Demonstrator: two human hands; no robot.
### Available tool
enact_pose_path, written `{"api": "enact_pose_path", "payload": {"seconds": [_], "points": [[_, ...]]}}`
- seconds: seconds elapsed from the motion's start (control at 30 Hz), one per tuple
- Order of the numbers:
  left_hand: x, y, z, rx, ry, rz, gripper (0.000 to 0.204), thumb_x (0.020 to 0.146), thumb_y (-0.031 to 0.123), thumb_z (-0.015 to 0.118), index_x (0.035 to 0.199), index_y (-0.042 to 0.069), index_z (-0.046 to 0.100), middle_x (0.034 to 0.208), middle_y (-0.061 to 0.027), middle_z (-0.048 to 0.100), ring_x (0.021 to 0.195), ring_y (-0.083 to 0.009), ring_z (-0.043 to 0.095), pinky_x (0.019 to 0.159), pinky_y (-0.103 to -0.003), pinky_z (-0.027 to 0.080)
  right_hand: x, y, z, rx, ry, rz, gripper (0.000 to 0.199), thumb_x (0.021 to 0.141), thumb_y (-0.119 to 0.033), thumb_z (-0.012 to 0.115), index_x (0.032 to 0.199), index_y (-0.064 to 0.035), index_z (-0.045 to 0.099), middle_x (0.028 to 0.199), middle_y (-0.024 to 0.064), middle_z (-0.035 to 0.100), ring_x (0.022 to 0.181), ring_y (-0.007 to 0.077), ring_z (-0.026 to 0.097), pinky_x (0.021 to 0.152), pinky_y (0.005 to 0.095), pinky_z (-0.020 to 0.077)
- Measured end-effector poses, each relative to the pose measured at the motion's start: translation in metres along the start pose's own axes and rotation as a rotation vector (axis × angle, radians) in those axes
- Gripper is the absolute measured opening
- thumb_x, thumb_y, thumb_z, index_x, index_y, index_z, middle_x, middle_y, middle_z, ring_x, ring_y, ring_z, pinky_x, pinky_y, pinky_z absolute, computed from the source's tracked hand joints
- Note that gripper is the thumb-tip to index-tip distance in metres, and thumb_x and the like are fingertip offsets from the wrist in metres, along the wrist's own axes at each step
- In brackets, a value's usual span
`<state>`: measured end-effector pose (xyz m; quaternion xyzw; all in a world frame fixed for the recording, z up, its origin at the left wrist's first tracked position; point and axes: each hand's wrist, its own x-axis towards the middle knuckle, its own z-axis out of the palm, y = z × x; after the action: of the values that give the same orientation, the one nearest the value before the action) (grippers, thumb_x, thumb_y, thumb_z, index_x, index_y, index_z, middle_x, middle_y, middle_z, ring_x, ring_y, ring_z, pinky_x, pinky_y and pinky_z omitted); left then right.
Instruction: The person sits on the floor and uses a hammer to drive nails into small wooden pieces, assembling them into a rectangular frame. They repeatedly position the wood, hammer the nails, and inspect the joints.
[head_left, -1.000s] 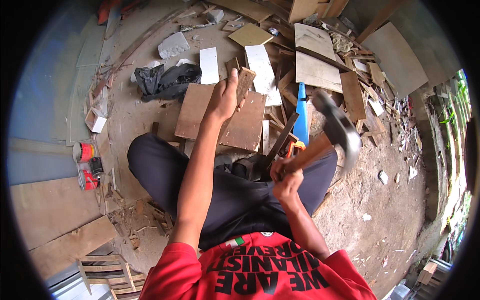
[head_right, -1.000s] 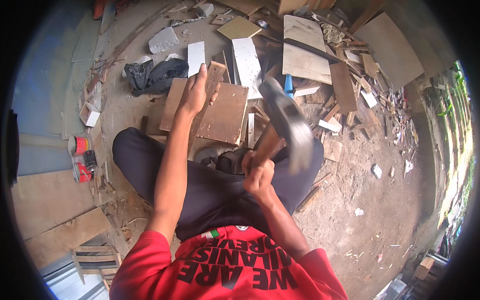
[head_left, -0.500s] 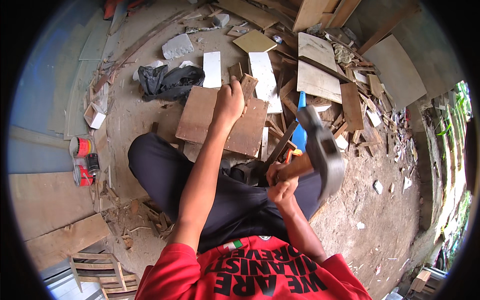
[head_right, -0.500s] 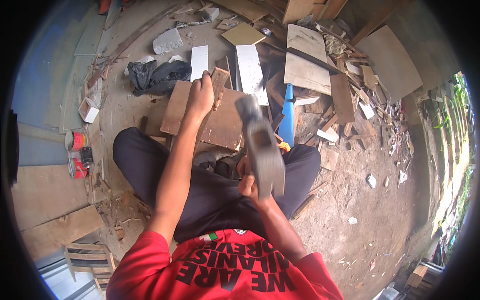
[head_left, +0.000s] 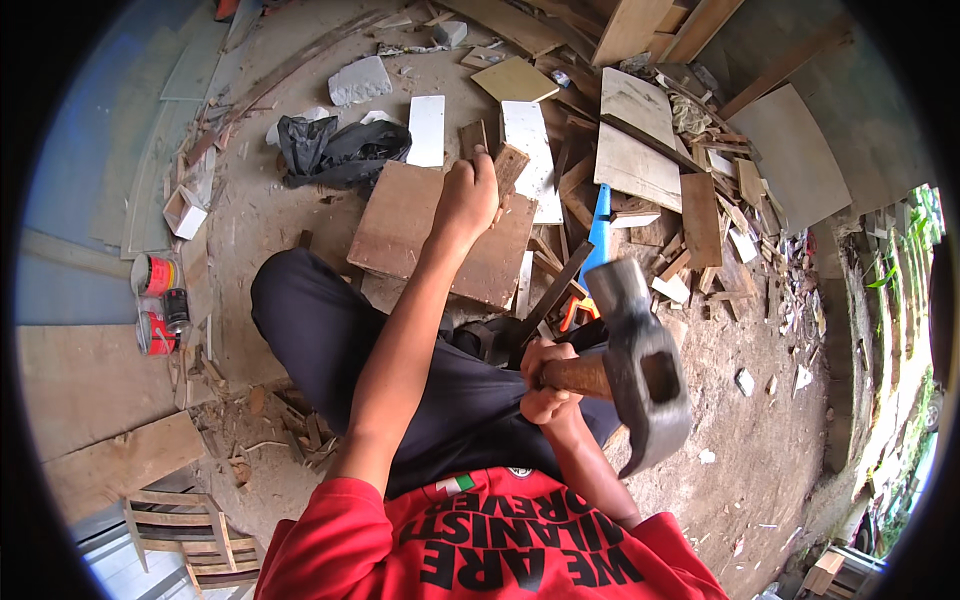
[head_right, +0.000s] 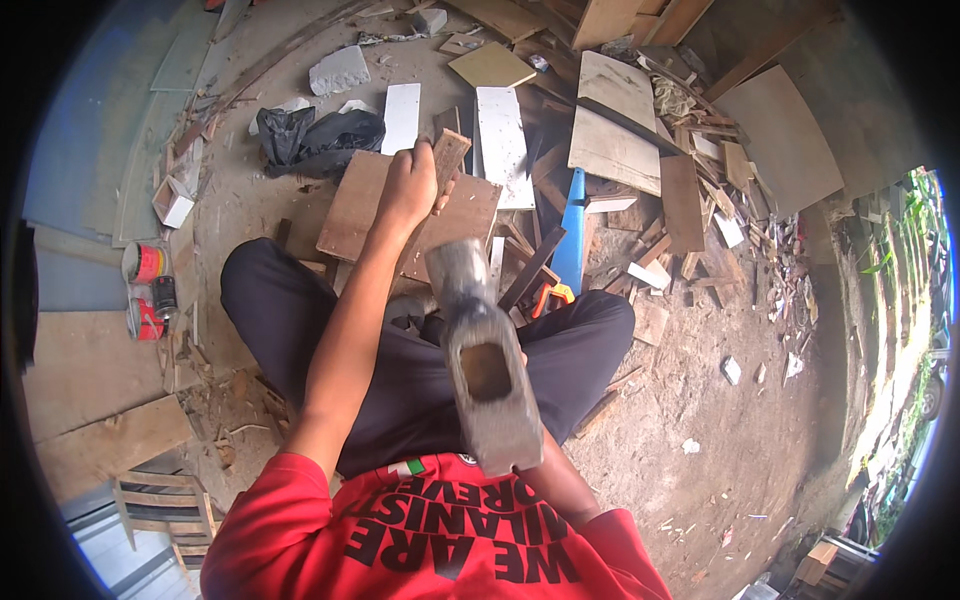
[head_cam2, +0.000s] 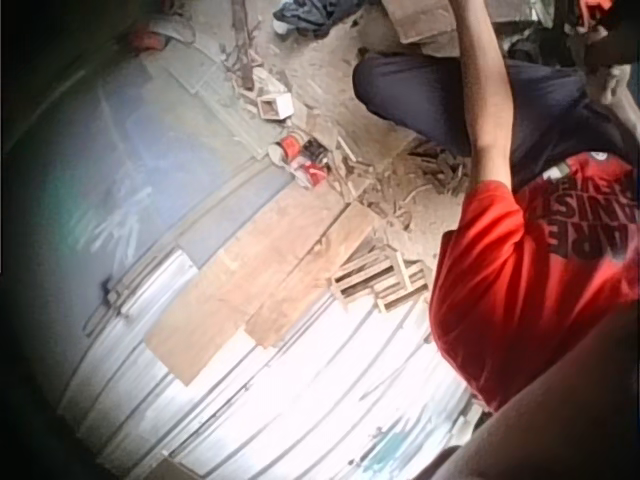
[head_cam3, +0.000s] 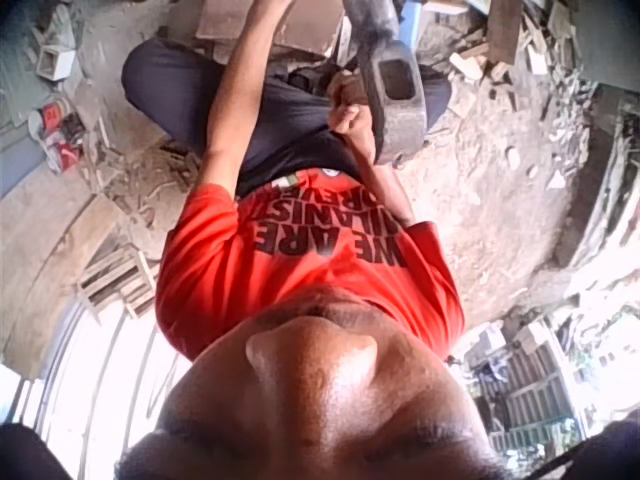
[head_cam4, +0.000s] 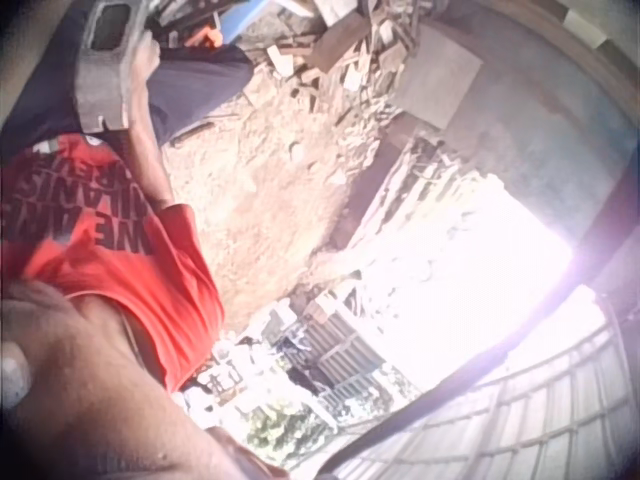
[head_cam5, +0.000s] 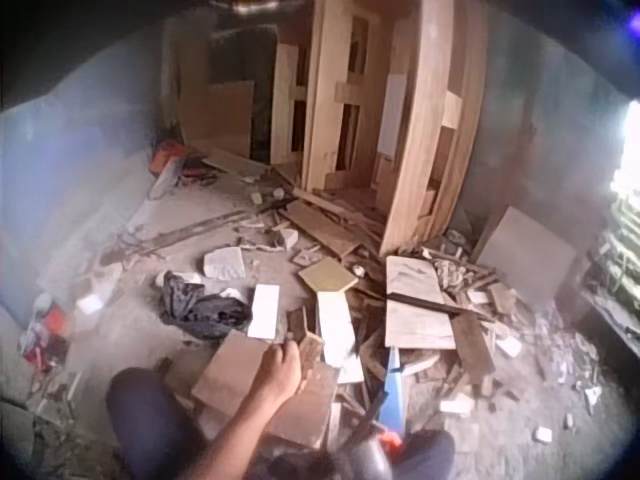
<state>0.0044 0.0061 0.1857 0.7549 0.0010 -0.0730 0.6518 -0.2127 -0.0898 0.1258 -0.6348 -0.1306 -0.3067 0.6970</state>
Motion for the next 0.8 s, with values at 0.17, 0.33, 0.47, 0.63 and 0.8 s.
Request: {"api": "enact_pose_path", "payload": {"seconds": [0.17, 0.33, 0.47, 0.63, 0.8], "points": [[-0.007, -0.003, 0.003, 0.036, -0.035, -0.034, 0.067, 0.104, 0.04, 0.029, 0.06, -0.003, 0.055, 0.051, -0.0142, 0.058, 0.044, -0.026, 0.06, 0.045, -0.04, 0.048, 0.026, 0.018, -0.011, -0.487, -0.026, 0.47, 0.048, 0.107, -0.039, 0.035, 0.074, -0.0042, 0.045, 0.055, -0.0009, 0.042, 0.046, 0.0102, 0.04, 0.043, 0.0268, 0.0312], [0.002, -0.007, -0.005, 0.168, 0.093, -0.047, 0.07, 0.103, 0.041, 0.028, 0.066, -0.009, 0.06, 0.057, -0.0246, 0.061, 0.055, -0.0371, 0.066, 0.061, -0.048, 0.053, 0.026, 0.013, -0.027, -0.141, 0.058, 0.323, 0.06, 0.099, -0.06, 0.041, 0.078, -0.004, 0.047, 0.057, -0.0018, 0.039, 0.046, 0.0065, 0.037, 0.042, 0.0216, 0.0277], [0.01, -0.012, 0.0, 0.216, 0.077, -0.03, 0.07, 0.103, 0.042, 0.028, 0.064, -0.008, 0.059, 0.057, -0.0255, 0.061, 0.058, -0.0391, 0.066, 0.061, -0.048, 0.053, 0.018, 0.031, -0.015, -0.079, 0.048, -0.022, 0.058, 0.099, -0.057, 0.041, 0.081, -0.002, 0.05, 0.058, 0.0004, 0.042, 0.044, 0.0104, 0.039, 0.042, 0.025, 0.0287], [0.01, -0.026, 0.001, 0.277, 0.071, -0.009, 0.07, 0.103, 0.041, 0.028, 0.07, -0.011, 0.062, 0.07, -0.0322, 0.063, 0.073, -0.047, 0.066, 0.068, -0.052, 0.053, 0.006, 0.056, -0.022, -0.452, -0.054, 0.527, 0.039, 0.104, -0.027, 0.042, 0.08, 0.0011, 0.052, 0.055, 0.0106, 0.047, 0.047, 0.0201, 0.048, 0.048, 0.0363, 0.0382], [-0.003, -0.019, 0.009, 0.486, 0.162, 0.175, 0.069, 0.103, 0.042, 0.027, 0.076, -0.008, 0.066, 0.081, -0.0329, 0.065, 0.083, -0.0492, 0.065, 0.075, -0.054, 0.052, -0.01, 0.073, -0.044, -0.12, 0.299, 0.634, 0.048, 0.107, -0.043, 0.035, 0.073, -0.0095, 0.042, 0.057, -0.0032, 0.042, 0.047, 0.0069, 0.04, 0.044, 0.0245, 0.0341]]}}
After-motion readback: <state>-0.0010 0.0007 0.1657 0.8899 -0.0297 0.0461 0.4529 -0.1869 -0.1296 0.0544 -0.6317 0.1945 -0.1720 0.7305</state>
